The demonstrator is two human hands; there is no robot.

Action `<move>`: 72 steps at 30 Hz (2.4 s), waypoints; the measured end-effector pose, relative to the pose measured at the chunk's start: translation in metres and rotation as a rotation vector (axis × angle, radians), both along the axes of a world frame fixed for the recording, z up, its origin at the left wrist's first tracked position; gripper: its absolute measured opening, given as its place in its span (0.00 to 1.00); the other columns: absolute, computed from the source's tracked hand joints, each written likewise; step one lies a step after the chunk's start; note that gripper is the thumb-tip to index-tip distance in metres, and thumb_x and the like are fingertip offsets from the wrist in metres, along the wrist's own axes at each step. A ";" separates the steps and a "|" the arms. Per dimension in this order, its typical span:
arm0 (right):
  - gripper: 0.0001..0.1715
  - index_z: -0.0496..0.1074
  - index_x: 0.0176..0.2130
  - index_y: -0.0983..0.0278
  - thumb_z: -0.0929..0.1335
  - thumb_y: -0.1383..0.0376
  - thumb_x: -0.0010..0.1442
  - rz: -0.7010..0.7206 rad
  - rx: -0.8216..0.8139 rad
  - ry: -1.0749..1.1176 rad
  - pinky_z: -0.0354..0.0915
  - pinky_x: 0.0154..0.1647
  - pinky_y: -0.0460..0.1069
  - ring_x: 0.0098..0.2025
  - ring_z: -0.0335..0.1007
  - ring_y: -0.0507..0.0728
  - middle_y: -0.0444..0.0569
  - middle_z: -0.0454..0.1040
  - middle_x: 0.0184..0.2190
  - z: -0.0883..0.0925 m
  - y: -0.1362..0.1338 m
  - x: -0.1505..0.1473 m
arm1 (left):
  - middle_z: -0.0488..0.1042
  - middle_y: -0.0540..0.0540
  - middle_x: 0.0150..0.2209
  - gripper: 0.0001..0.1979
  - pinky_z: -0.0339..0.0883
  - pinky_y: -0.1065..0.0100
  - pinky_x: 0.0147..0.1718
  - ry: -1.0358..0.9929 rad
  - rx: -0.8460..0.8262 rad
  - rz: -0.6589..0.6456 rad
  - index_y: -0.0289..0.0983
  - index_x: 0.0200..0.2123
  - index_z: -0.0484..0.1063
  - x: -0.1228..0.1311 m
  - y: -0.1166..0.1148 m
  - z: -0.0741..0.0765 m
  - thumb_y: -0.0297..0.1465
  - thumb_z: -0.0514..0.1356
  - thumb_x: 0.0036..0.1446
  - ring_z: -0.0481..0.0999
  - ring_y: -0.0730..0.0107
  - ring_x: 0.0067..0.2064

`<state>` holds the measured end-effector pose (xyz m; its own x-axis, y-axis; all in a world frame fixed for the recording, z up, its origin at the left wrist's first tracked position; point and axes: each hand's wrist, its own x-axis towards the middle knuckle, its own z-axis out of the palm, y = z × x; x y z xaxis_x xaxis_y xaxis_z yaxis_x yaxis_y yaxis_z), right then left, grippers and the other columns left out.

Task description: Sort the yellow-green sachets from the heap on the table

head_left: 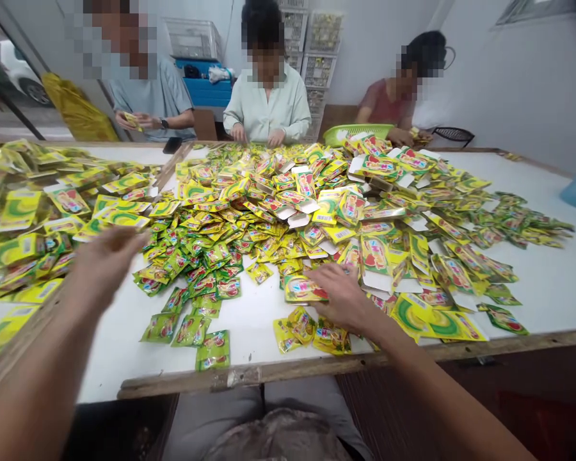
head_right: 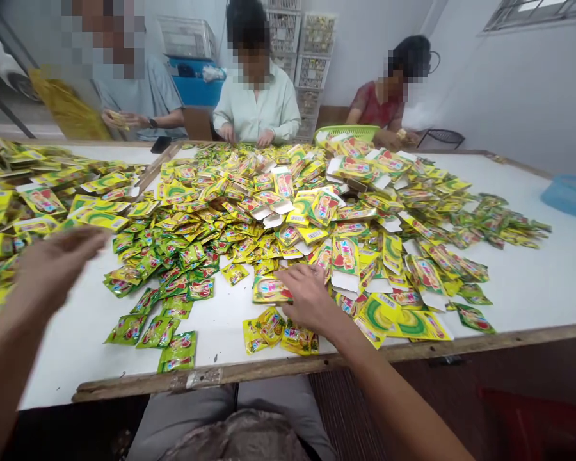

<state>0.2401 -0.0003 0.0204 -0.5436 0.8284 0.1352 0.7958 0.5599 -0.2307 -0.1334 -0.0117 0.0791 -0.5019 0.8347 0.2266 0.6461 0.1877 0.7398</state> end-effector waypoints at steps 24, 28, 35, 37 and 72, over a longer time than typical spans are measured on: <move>0.15 0.70 0.44 0.61 0.64 0.61 0.56 -0.204 -0.291 0.420 0.57 0.31 0.48 0.29 0.65 0.55 0.44 0.71 0.25 -0.012 0.016 -0.051 | 0.72 0.50 0.27 0.14 0.59 0.72 0.27 -0.529 -0.320 -0.711 0.35 0.30 0.70 0.093 -0.003 -0.077 0.41 0.64 0.46 0.68 0.71 0.29; 0.14 0.72 0.39 0.61 0.66 0.59 0.53 -0.229 -0.343 0.564 0.52 0.25 0.45 0.23 0.56 0.52 0.39 0.60 0.19 -0.010 0.042 -0.072 | 0.73 0.48 0.30 0.17 0.61 0.72 0.29 -0.666 -0.256 -0.654 0.35 0.31 0.70 0.096 0.002 -0.073 0.43 0.64 0.46 0.69 0.71 0.30; 0.07 0.74 0.29 0.62 0.68 0.62 0.48 -0.076 -0.473 0.495 0.50 0.26 0.45 0.22 0.51 0.49 0.38 0.57 0.18 -0.007 0.050 -0.087 | 0.75 0.48 0.30 0.18 0.63 0.72 0.29 -0.846 -0.276 -0.622 0.35 0.33 0.70 0.092 0.005 -0.083 0.40 0.67 0.43 0.71 0.71 0.29; 0.06 0.74 0.29 0.62 0.69 0.64 0.47 -0.060 -0.522 0.501 0.50 0.26 0.45 0.22 0.49 0.49 0.37 0.55 0.17 -0.007 0.050 -0.086 | 0.76 0.47 0.32 0.17 0.65 0.71 0.31 -0.852 -0.295 -0.645 0.35 0.35 0.72 0.092 0.006 -0.084 0.40 0.66 0.44 0.73 0.70 0.31; 0.12 0.65 0.29 0.61 0.58 0.60 0.59 -0.184 -0.188 0.648 0.55 0.27 0.46 0.25 0.59 0.52 0.43 0.64 0.22 -0.005 0.055 -0.081 | 0.79 0.44 0.35 0.21 0.67 0.70 0.30 -1.037 -0.246 -0.558 0.35 0.42 0.73 0.095 0.006 -0.085 0.39 0.67 0.44 0.76 0.69 0.30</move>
<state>0.1592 0.0544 0.0155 -0.2506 0.9403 0.2302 0.5431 0.3334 -0.7706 -0.0386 -0.0053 -0.0062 0.0933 0.9593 -0.2666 -0.1981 0.2803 0.9393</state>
